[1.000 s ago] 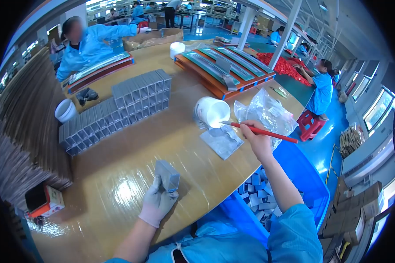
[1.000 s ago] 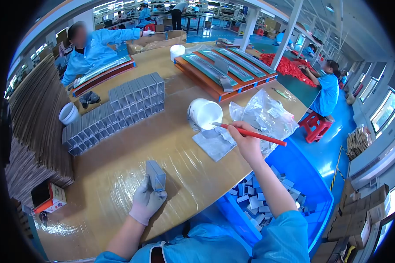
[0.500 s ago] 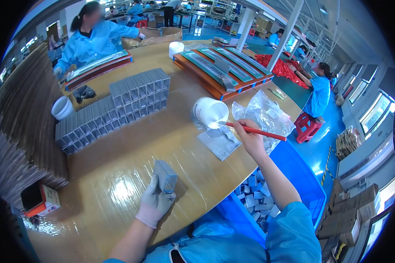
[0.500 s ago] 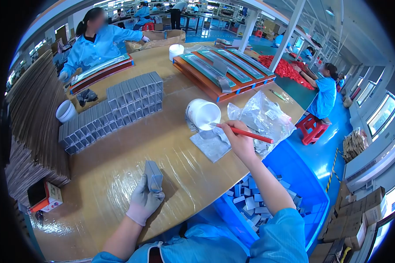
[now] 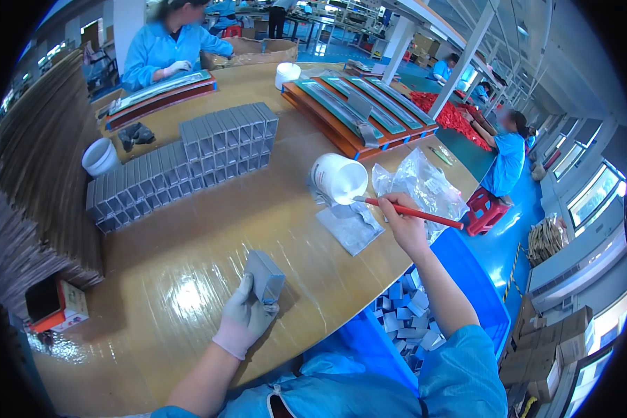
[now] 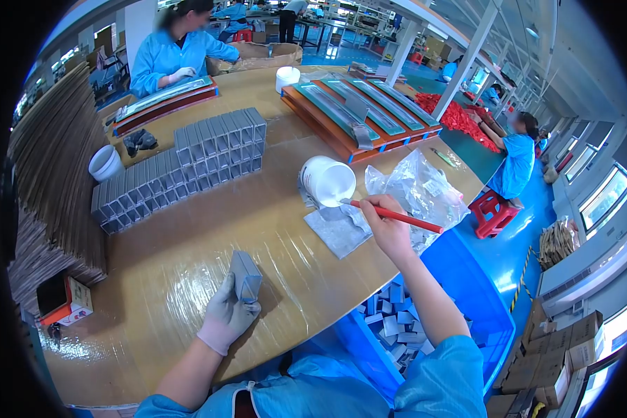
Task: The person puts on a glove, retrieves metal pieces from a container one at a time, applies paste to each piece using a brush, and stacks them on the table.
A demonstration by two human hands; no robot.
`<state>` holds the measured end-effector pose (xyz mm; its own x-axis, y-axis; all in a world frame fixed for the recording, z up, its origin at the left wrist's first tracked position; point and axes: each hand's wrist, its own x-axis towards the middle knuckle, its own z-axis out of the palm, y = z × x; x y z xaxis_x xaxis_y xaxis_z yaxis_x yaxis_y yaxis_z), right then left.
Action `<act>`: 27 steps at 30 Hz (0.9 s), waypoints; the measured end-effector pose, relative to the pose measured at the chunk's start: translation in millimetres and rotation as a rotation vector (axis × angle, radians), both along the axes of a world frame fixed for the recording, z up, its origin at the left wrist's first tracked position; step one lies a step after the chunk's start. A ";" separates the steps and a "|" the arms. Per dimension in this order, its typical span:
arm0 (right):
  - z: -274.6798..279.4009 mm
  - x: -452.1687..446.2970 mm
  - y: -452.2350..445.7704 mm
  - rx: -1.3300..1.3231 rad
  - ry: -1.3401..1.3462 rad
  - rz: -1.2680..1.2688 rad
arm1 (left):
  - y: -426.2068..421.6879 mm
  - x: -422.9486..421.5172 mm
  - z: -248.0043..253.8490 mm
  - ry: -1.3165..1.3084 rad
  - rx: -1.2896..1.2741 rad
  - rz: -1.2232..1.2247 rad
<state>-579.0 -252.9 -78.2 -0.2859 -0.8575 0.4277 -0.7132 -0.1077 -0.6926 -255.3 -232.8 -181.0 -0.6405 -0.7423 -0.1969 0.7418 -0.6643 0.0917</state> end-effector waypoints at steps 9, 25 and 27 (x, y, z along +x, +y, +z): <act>10.7 -4.3 1.1 0.071 0.068 0.027 | 1.1 0.0 2.3 -0.001 -0.009 -0.001; 34.2 7.0 7.2 -0.022 -0.276 -0.094 | 0.7 -0.7 4.2 0.049 0.008 -0.004; 40.4 13.1 15.2 -0.059 -0.555 -0.053 | -1.2 -1.1 -0.7 0.135 -0.008 -0.005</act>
